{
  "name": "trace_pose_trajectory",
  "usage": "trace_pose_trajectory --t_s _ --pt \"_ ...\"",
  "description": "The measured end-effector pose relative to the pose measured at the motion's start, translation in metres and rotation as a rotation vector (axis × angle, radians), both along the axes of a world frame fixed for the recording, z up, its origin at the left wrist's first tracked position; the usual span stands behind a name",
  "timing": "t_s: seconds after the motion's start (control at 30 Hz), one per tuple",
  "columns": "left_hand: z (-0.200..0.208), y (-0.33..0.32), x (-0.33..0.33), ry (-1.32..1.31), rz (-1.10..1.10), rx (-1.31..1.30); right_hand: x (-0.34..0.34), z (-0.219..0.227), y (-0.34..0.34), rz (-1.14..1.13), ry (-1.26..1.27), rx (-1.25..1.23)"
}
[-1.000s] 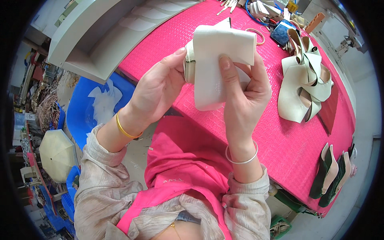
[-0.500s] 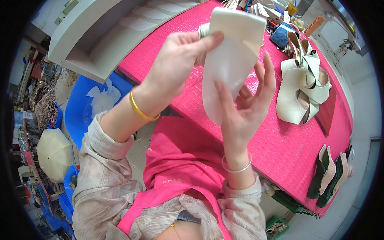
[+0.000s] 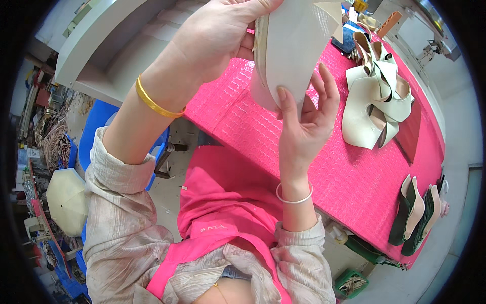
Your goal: Preparing and assembling shoe uppers with linings at a manufacturing workstation.
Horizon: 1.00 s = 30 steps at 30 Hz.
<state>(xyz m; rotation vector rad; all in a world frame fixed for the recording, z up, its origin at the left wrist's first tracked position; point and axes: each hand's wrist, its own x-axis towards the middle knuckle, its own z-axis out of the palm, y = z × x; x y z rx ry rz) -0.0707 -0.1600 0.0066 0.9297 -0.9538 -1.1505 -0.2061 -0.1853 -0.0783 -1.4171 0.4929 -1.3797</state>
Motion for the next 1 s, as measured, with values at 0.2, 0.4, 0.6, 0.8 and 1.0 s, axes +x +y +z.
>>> trace_pose_trajectory --t_s 0.2,0.4,0.6,0.8,1.0 --pt "0.016 -0.013 -0.005 -0.053 0.084 0.038 0.018 -0.036 -0.044 -0.147 0.111 -0.076" --pt "-0.032 -0.053 0.005 -0.462 0.396 -0.23 -0.009 -0.039 -0.061 -0.075 0.139 -0.049" --pt "-0.108 -0.046 -0.015 -0.918 0.447 -0.575 -0.023 -0.023 -0.102 0.206 -0.12 0.575" --pt "-0.139 -0.02 -0.028 -0.756 0.341 -0.42 -0.066 -0.067 -0.068 0.194 -0.388 0.513" --pt "-0.146 -0.011 -0.03 -0.768 0.322 -0.411 -0.075 -0.028 -0.039 0.215 -0.456 0.435"
